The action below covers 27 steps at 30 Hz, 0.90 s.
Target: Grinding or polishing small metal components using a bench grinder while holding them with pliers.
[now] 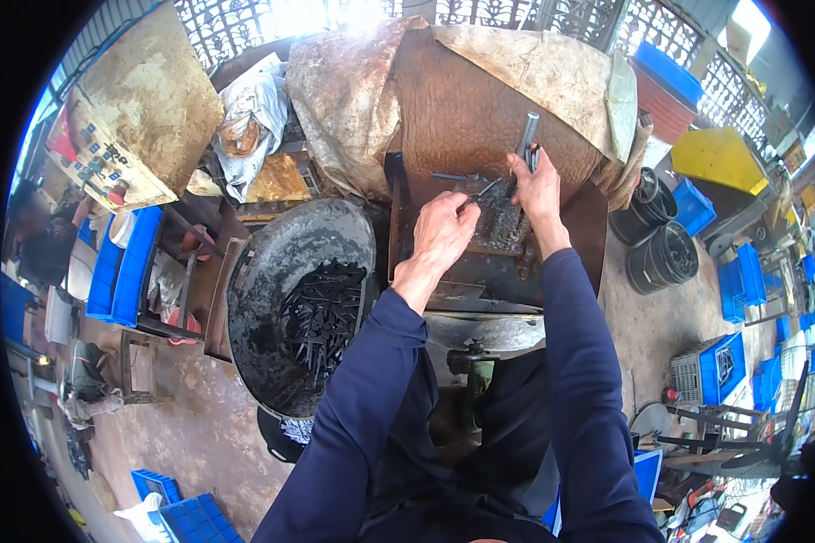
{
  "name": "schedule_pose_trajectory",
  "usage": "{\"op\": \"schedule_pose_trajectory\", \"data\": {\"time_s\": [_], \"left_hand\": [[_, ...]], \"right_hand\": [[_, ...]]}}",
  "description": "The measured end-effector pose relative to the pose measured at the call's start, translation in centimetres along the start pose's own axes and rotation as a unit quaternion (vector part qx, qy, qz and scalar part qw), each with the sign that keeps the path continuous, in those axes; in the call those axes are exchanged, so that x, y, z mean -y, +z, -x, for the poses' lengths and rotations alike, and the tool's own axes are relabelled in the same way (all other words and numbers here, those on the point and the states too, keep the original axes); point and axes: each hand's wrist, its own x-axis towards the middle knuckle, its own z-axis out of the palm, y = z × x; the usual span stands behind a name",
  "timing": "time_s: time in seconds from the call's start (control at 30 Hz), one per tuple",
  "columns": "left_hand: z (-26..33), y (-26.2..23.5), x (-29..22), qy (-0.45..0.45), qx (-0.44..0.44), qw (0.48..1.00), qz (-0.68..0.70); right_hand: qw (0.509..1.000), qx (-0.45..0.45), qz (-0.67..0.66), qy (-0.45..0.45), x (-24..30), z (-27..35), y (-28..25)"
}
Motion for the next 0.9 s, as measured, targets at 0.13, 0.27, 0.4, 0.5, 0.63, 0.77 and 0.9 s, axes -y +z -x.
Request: {"op": "schedule_pose_trajectory", "data": {"time_s": [0.13,0.27,0.4,0.5,0.63,0.77,0.9], "left_hand": [[0.0,-0.7,-0.7,-0.022,0.036,0.999,-0.011],[0.5,-1.3,-3.6,-0.003,0.116,0.984,0.138],[3.6,-3.6,-11.3,0.065,0.258,0.909,0.322],[6.1,-4.5,-16.7,0.237,0.353,0.819,0.385],[10.9,-5.8,-20.8,0.281,0.409,0.654,0.572],[11.8,-6.9,-22.2,0.25,0.53,0.573,0.573],[12.0,-6.8,-21.8,0.234,0.537,0.557,0.589]], "right_hand": [[1.0,0.004,0.0,0.001,0.3,0.1,0.0],[0.999,-0.005,0.013,-0.029,0.0,0.0,-0.1],[1.0,0.007,-0.005,-0.02,0.0,0.0,0.2],[1.0,0.007,-0.005,0.0,-0.3,-0.2,-1.0],[1.0,0.018,-0.015,0.011,0.4,-0.2,0.0],[1.0,0.017,-0.015,0.012,-0.2,-0.5,0.1],[1.0,0.018,-0.017,0.012,-0.3,-0.6,-0.1]]}}
